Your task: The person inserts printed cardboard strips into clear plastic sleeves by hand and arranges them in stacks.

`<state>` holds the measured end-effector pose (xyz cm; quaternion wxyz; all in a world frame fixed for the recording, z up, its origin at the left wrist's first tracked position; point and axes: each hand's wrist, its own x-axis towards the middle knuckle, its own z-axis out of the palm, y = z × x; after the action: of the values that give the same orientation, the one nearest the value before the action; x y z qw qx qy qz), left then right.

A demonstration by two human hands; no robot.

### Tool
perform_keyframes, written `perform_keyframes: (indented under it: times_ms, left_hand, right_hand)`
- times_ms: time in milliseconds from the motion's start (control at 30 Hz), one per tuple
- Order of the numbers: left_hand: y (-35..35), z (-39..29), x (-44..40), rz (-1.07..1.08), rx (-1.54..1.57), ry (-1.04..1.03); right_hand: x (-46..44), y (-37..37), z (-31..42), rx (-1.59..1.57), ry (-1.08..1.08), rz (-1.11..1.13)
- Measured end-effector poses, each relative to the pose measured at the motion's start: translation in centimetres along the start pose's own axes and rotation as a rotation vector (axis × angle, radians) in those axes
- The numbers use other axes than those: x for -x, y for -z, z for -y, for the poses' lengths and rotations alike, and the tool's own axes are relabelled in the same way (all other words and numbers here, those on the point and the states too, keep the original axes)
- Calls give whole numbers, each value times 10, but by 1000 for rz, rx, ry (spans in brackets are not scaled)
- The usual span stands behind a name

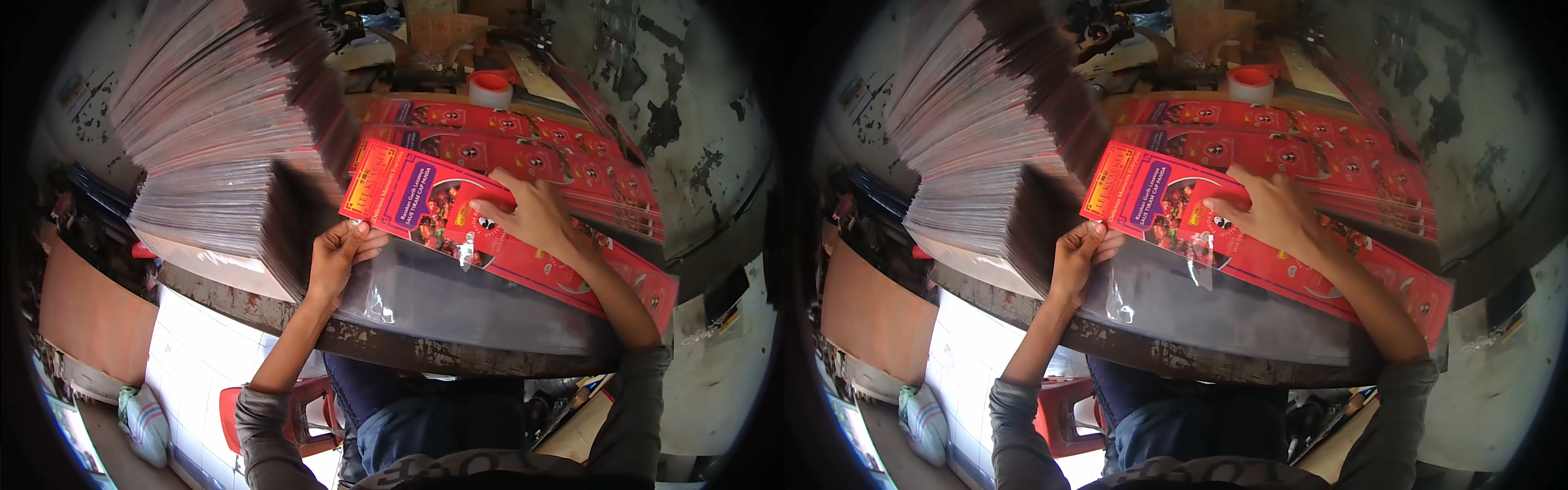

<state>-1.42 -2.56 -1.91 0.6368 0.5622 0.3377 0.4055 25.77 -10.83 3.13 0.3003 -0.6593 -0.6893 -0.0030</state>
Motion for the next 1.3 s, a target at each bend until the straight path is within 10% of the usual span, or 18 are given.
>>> perform_keyframes:
  times_ms: [1300]
  left_hand:
    - [-4,3,-2,-77,9,27]
  right_hand:
    - [4,6,-26,346,338,-305]
